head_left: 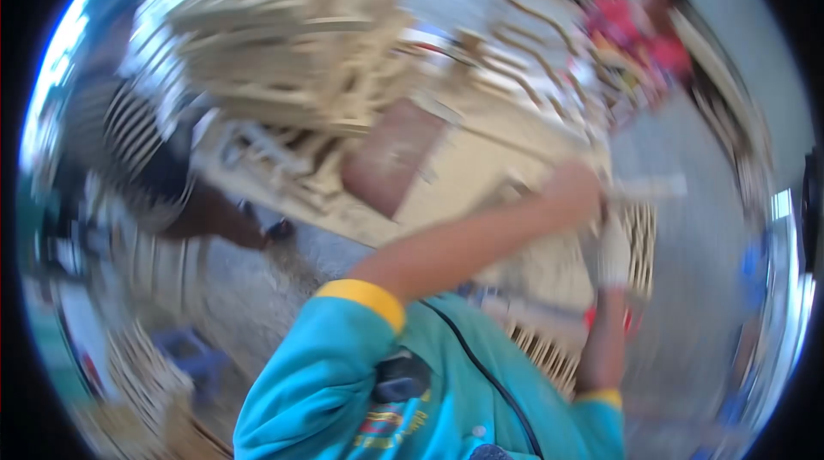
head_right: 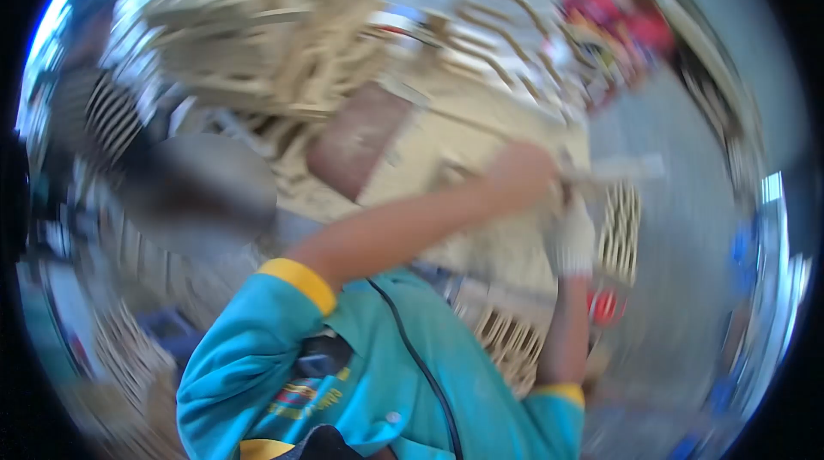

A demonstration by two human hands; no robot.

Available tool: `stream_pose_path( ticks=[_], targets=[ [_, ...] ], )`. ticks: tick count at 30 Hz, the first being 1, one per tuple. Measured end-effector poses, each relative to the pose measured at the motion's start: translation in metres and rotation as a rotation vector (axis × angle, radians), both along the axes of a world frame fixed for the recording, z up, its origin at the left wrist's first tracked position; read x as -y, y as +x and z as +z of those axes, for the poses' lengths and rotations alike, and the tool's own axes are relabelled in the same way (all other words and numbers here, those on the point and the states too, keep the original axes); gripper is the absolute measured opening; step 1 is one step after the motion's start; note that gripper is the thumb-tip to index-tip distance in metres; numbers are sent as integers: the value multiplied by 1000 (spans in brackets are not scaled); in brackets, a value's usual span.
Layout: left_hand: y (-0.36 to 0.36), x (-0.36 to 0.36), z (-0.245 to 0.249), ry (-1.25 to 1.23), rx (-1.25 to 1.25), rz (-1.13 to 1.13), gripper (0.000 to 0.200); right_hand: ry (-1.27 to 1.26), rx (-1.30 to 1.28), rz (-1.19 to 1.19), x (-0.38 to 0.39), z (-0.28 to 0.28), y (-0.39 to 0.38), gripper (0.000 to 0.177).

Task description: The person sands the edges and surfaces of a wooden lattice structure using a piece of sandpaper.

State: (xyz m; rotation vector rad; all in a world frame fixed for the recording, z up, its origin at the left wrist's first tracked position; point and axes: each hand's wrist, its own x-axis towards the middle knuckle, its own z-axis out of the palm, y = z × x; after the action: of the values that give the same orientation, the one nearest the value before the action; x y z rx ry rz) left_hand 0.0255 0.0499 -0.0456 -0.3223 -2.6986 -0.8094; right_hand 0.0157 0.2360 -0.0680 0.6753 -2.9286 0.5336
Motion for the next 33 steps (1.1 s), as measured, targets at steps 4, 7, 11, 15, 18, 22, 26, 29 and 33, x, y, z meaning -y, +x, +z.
stream_pose_path(
  ticks=[4,7,11,15,18,22,26,29,33],
  targets=[
    [13,18,21,-337,-73,-22,15,229,4,-162,-7,47,4,24],
    [12,15,40,-389,15,15,23,206,-30,-271,6,5,-1,29],
    [11,20,46,-457,90,30,36,157,166,-203,7,49,10,32],
    [10,16,53,-443,136,44,35,105,261,-172,15,52,18,30],
    [7,17,49,-466,93,27,34,150,151,-287,6,56,15,33],
    [10,15,49,-443,128,34,33,188,289,-216,10,68,22,31],
    [10,14,50,-436,125,41,33,233,170,-364,0,58,15,31],
    [7,19,49,-422,134,28,33,251,209,-193,3,45,15,33],
    [7,15,50,-444,107,15,35,283,293,-90,-5,57,9,36]
  ],
)
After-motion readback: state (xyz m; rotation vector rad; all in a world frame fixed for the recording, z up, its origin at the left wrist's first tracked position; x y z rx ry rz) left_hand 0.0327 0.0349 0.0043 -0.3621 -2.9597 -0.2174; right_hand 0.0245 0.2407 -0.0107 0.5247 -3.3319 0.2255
